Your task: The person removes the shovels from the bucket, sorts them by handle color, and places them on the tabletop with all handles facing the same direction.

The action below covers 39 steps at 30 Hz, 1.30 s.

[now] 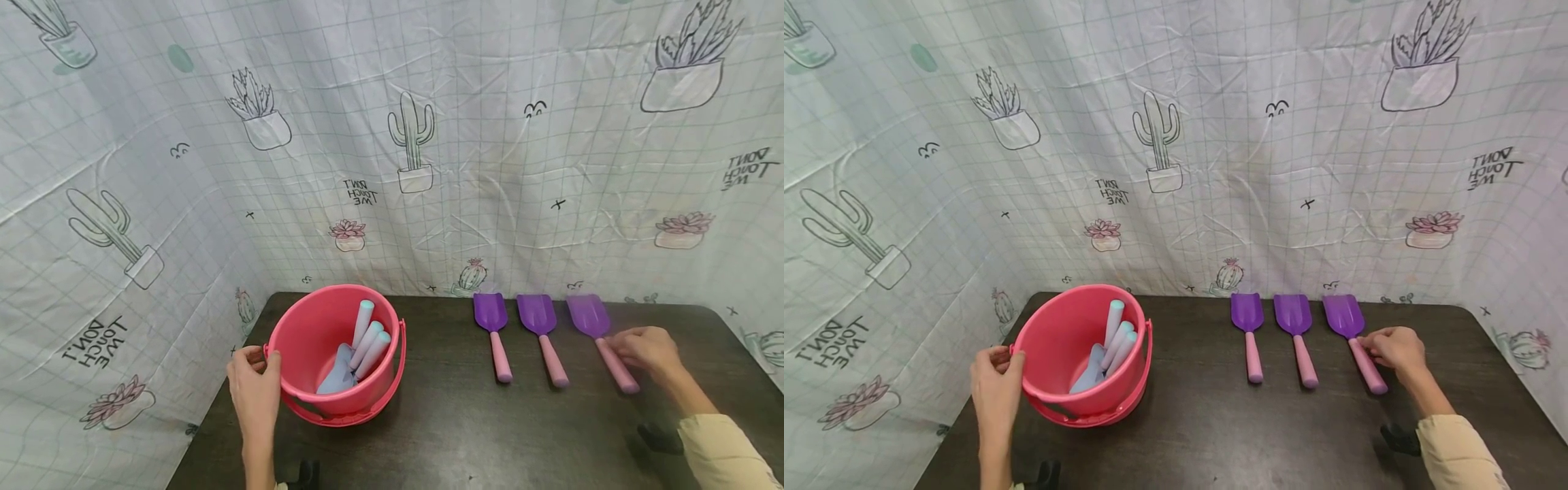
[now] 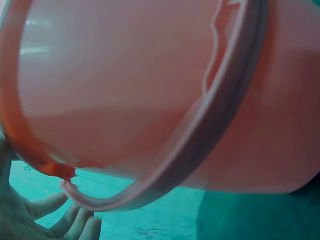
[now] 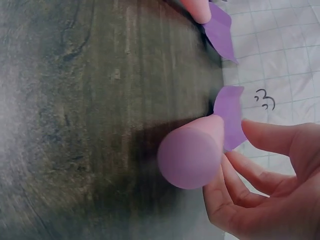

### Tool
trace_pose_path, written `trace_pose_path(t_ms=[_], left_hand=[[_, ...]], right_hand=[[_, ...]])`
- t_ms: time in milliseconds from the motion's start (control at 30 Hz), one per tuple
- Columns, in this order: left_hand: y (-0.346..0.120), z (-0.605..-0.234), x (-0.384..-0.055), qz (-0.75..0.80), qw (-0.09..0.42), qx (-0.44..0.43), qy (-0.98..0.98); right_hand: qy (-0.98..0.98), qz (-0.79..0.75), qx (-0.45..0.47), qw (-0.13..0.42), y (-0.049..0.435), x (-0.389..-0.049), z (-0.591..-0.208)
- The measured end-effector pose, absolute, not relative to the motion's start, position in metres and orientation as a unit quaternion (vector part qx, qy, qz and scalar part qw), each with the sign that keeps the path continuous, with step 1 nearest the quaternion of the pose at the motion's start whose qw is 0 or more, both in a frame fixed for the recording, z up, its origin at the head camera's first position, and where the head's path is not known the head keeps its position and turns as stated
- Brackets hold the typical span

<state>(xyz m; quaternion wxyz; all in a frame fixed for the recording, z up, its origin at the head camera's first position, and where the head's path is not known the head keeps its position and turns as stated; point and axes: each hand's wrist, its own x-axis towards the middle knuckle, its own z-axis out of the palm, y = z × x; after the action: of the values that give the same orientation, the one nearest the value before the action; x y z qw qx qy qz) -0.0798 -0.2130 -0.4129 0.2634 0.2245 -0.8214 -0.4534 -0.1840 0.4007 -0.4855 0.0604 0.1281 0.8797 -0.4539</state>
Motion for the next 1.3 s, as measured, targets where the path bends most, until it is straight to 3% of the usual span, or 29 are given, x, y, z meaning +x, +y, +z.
trace_pose_path(t_ms=[333,867,1300], left_hand=[[-0.221,-0.419,-0.089,-0.550,0.191,0.217,-0.784],[-0.218,-0.422,-0.088,-0.602,0.174,0.222,-0.747],[-0.211,-0.422,-0.084,-0.603,0.189,0.247,-0.735]], right_hand=[[0.902,-0.415,0.122,0.010,0.394,-0.181,-0.474],[0.912,-0.407,0.050,0.003,0.355,-0.176,-0.431],[0.913,-0.407,0.014,-0.007,0.321,-0.174,-0.401]])
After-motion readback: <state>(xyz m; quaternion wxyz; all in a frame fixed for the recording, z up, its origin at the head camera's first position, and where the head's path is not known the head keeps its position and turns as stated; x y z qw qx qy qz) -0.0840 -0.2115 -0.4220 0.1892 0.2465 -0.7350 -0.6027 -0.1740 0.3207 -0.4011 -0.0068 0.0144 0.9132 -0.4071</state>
